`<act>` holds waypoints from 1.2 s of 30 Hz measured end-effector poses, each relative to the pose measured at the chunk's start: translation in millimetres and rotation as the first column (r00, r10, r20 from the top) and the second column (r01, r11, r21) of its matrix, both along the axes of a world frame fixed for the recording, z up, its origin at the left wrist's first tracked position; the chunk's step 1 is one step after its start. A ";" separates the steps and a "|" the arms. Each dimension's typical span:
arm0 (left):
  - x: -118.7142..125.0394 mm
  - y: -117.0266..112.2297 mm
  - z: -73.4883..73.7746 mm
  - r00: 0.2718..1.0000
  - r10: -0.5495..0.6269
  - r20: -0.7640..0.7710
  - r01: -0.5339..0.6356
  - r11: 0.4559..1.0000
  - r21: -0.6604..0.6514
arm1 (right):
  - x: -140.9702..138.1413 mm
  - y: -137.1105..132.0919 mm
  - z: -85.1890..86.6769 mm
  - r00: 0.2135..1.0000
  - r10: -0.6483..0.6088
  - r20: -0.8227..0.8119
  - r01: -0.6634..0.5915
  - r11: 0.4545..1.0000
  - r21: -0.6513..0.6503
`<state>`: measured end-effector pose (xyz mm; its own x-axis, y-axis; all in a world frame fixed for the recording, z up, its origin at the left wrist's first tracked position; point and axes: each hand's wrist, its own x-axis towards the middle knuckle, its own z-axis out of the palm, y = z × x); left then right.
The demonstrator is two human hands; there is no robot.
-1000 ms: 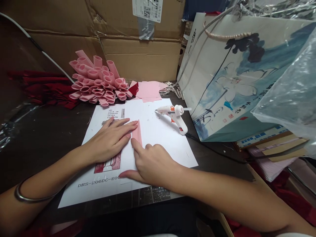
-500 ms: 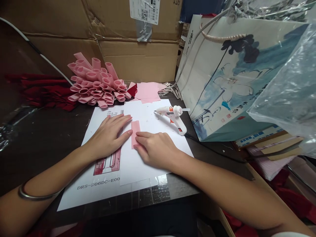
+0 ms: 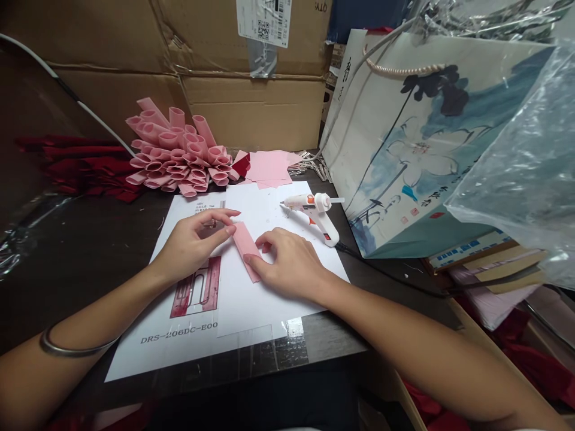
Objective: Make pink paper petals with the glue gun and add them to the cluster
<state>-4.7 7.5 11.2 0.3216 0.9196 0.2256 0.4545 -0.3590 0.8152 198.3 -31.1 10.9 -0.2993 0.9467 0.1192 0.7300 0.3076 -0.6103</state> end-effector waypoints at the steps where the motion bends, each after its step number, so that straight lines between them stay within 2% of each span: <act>1: 0.3 -1.0 0.6 0.998 -0.006 0.062 0.007 1.000 -0.016 | 0.3 0.0 0.7 0.999 0.010 -0.034 -0.011 0.999 -0.036; 4: 0.3 -3.5 0.9 0.979 0.000 0.204 0.012 0.998 -0.055 | 1.2 1.1 1.3 0.977 0.010 -0.214 -0.045 0.986 -0.161; 7: -1.0 -4.7 -0.3 0.955 0.034 0.294 -0.005 0.995 -0.100 | 2.2 2.5 1.8 0.887 -0.004 -0.462 -0.138 0.952 -0.273; 10: -2.8 -5.1 -1.0 0.920 0.031 0.392 0.034 0.987 -0.160 | 2.7 2.3 3.7 0.811 -0.014 -0.585 -0.220 0.919 -0.327; 14: -3.4 -6.6 1.0 0.930 -0.077 0.360 0.165 0.961 -0.222 | 1.9 0.8 6.5 0.808 -0.033 -0.588 -0.222 0.908 -0.355; 17: -2.7 -7.9 2.0 0.940 -0.037 0.339 0.113 0.972 -0.208 | 1.4 2.2 7.7 0.789 -0.080 -0.609 -0.186 0.914 -0.361; 21: -2.0 -7.3 2.3 0.921 0.103 0.377 0.010 0.958 -0.287 | 4.5 7.7 6.6 0.758 -0.183 -0.626 -0.066 0.933 -0.353; 24: -1.1 -6.5 2.9 0.911 0.155 0.382 -0.019 0.941 -0.338 | 7.1 11.4 3.9 0.754 -0.228 -0.617 0.019 0.945 -0.326; 30: 1.4 -7.5 5.8 0.887 0.172 0.429 -0.010 0.936 -0.353 | 5.9 13.6 1.5 0.688 -0.286 -0.667 0.070 0.941 -0.331; 36: 0.4 -4.4 5.5 0.900 0.166 0.404 -0.051 0.958 -0.281 | 6.5 13.1 2.3 0.687 -0.272 -0.673 0.059 0.945 -0.322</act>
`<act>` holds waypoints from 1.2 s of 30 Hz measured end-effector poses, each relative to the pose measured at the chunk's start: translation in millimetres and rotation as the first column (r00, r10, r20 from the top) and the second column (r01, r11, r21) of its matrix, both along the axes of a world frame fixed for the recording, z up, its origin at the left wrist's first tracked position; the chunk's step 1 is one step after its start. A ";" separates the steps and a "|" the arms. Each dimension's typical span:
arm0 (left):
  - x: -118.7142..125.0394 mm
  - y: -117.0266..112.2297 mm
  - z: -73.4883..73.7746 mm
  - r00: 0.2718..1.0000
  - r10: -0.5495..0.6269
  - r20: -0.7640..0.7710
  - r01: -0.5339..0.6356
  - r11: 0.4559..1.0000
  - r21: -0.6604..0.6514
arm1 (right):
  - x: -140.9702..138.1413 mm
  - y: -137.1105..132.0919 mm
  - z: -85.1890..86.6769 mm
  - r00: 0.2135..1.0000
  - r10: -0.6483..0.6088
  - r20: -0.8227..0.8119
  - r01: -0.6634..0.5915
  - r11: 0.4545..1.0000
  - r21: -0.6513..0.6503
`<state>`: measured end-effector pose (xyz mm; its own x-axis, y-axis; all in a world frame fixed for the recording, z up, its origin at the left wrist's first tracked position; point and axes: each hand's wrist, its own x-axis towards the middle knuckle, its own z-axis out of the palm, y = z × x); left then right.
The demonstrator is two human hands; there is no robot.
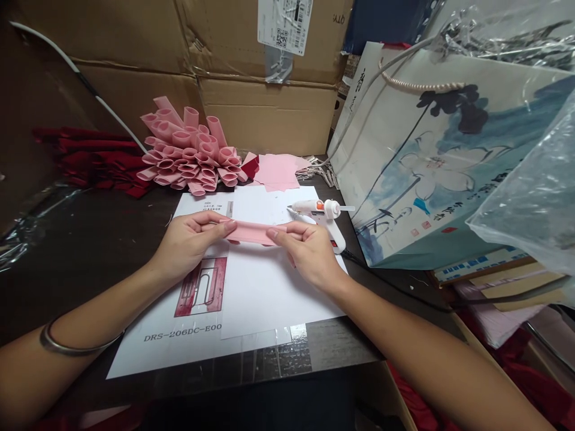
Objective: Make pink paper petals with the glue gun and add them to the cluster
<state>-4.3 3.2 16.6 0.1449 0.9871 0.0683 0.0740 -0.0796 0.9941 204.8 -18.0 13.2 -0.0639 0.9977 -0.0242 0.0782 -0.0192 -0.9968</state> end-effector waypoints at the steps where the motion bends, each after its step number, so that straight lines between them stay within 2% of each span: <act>1: -0.5 1.0 -0.8 1.000 0.000 -0.011 0.001 1.000 0.009 | -0.2 -0.1 -0.1 1.000 -0.004 -0.001 0.004 1.000 0.008; 6: -2.3 3.1 -3.2 0.999 -0.010 -0.037 0.011 1.000 0.004 | -2.4 -1.5 -0.5 1.000 -0.027 0.007 0.027 1.000 0.009; 12: -1.0 2.1 0.8 0.999 0.025 -0.039 -0.024 1.000 0.007 | -2.1 -2.7 -1.0 0.998 -0.046 0.038 0.046 0.999 0.005; 18: 0.0 -0.1 2.0 0.999 0.008 -0.052 -0.011 0.999 -0.053 | -1.5 -2.7 -3.1 0.997 -0.073 0.019 0.072 0.996 0.044; 23: -0.8 0.1 0.2 0.997 -0.060 0.057 0.063 0.997 -0.050 | -2.8 -4.1 -1.3 0.997 -0.065 0.049 0.061 0.995 0.083; 29: -0.5 0.1 0.0 0.984 -0.086 0.155 0.098 0.993 -0.071 | -3.3 -5.5 -1.1 0.999 -0.050 -0.007 0.051 0.994 0.095; 36: -2.1 -1.6 -3.1 0.989 -0.060 0.134 0.070 0.995 -0.069 | -1.1 -6.4 -3.0 0.998 -0.011 -0.058 0.019 0.991 0.131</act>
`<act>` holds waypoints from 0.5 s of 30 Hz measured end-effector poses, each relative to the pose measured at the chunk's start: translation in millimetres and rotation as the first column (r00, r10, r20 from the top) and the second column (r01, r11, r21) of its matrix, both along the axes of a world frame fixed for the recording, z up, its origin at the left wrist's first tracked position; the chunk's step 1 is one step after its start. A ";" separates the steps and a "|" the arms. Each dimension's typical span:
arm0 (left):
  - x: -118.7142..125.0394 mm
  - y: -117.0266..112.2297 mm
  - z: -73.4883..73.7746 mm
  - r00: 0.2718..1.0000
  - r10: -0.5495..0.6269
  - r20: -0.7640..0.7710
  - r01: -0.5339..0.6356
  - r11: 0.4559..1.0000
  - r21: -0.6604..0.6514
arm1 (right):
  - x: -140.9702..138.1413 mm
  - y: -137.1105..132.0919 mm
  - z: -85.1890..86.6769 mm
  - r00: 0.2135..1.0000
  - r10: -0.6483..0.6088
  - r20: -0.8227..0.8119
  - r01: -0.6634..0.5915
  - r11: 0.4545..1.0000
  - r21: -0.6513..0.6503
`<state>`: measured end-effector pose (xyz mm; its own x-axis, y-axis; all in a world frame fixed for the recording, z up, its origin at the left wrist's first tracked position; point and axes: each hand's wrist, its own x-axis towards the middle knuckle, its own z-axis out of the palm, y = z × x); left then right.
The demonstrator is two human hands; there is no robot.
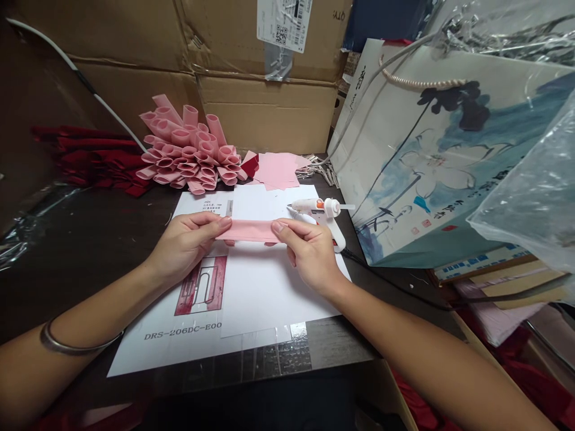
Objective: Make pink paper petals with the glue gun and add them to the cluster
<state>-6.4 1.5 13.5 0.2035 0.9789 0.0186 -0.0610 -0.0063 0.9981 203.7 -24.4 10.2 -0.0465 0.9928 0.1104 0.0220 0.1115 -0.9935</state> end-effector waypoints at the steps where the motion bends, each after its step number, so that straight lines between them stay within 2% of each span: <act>1: -0.4 -0.1 -0.3 1.000 0.006 -0.008 -0.006 1.000 0.005 | 0.1 -0.1 0.1 1.000 -0.001 0.009 0.001 1.000 0.004; 5: -3.4 -0.8 0.8 0.997 -0.016 -0.073 0.022 0.997 0.075 | -0.1 -0.2 2.0 0.998 -0.027 0.055 0.027 1.000 0.008; 10: -7.0 -2.1 4.2 0.977 -0.148 -0.152 0.159 0.985 0.063 | -0.4 -0.5 4.9 0.995 -0.046 0.086 0.044 0.999 0.020; 15: -6.4 -1.0 5.4 0.970 -0.106 -0.216 0.116 0.993 0.031 | 0.1 0.0 4.6 0.997 0.000 0.079 0.002 1.000 -0.026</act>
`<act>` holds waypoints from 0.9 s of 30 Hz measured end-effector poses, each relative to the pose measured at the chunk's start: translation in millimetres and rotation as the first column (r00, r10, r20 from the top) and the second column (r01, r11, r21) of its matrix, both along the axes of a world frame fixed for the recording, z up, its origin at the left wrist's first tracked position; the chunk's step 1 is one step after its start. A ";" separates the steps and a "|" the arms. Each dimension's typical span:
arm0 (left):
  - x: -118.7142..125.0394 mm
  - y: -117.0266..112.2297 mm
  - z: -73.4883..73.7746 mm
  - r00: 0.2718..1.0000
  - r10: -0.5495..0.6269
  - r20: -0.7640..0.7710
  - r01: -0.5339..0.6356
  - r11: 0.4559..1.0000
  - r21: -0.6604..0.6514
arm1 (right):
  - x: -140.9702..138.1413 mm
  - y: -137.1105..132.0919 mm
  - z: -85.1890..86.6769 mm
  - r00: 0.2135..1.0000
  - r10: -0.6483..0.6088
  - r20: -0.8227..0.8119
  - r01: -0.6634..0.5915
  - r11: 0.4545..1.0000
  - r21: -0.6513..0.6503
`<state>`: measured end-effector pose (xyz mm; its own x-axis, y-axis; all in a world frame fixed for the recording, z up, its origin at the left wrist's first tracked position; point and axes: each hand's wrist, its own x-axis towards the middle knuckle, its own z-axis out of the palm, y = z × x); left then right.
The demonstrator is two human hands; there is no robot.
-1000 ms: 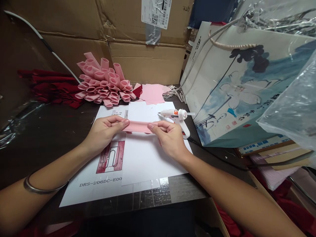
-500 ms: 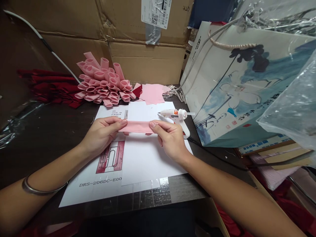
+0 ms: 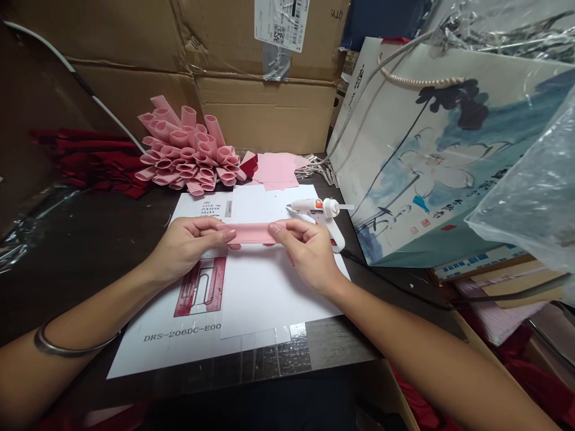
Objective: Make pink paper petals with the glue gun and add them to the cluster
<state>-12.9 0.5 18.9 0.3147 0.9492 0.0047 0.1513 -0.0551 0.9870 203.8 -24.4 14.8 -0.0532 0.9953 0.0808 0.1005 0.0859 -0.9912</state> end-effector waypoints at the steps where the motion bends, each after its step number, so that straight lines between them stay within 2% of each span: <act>1: 0.2 0.5 0.3 1.000 0.015 -0.008 -0.015 1.000 -0.002 | -0.1 0.2 -0.1 1.000 0.026 0.013 -0.026 0.999 -0.020; 5: 0.3 1.5 1.9 0.999 0.047 0.012 -0.047 0.999 -0.028 | -0.8 0.8 -0.8 0.998 0.043 0.048 -0.040 0.997 -0.064; 8: -0.7 1.5 0.9 0.998 0.013 0.067 -0.010 0.999 -0.048 | -0.4 1.5 -3.0 0.999 0.031 -0.011 -0.032 0.997 -0.069; 11: -1.3 1.6 -2.0 0.981 -0.046 0.188 0.060 0.996 -0.073 | 1.3 3.0 -5.5 0.994 0.060 -0.094 -0.070 0.992 -0.107; 14: 0.5 0.9 -3.1 0.958 -0.024 0.286 0.047 0.996 -0.076 | 2.8 4.4 -6.4 0.986 0.067 -0.151 -0.089 0.985 -0.148; 18: 4.3 -3.7 -0.4 0.988 -0.007 0.153 -0.010 0.994 0.109 | 2.9 4.0 -4.4 0.977 0.088 -0.194 -0.126 0.973 -0.195; 22: 3.8 -9.6 0.2 0.998 -0.063 0.026 0.050 0.941 0.333 | 2.2 2.1 -1.7 0.973 0.133 -0.191 -0.175 0.959 -0.222; 24: 3.0 -11.6 -1.0 0.999 -0.050 -0.003 0.047 0.921 0.387 | 1.9 0.1 -0.4 0.983 0.118 -0.139 -0.147 0.965 -0.217; 27: 3.7 -13.5 -2.8 1.000 0.011 0.025 -0.020 0.907 0.420 | 0.6 -5.3 1.7 0.996 0.091 -0.011 -0.091 0.988 -0.121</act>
<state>-9.2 -13.0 16.1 0.2952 0.8625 0.4111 0.1341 -0.4634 0.8760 204.4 -29.7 16.4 -0.1438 0.9888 -0.0395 0.0926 -0.0263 -0.9954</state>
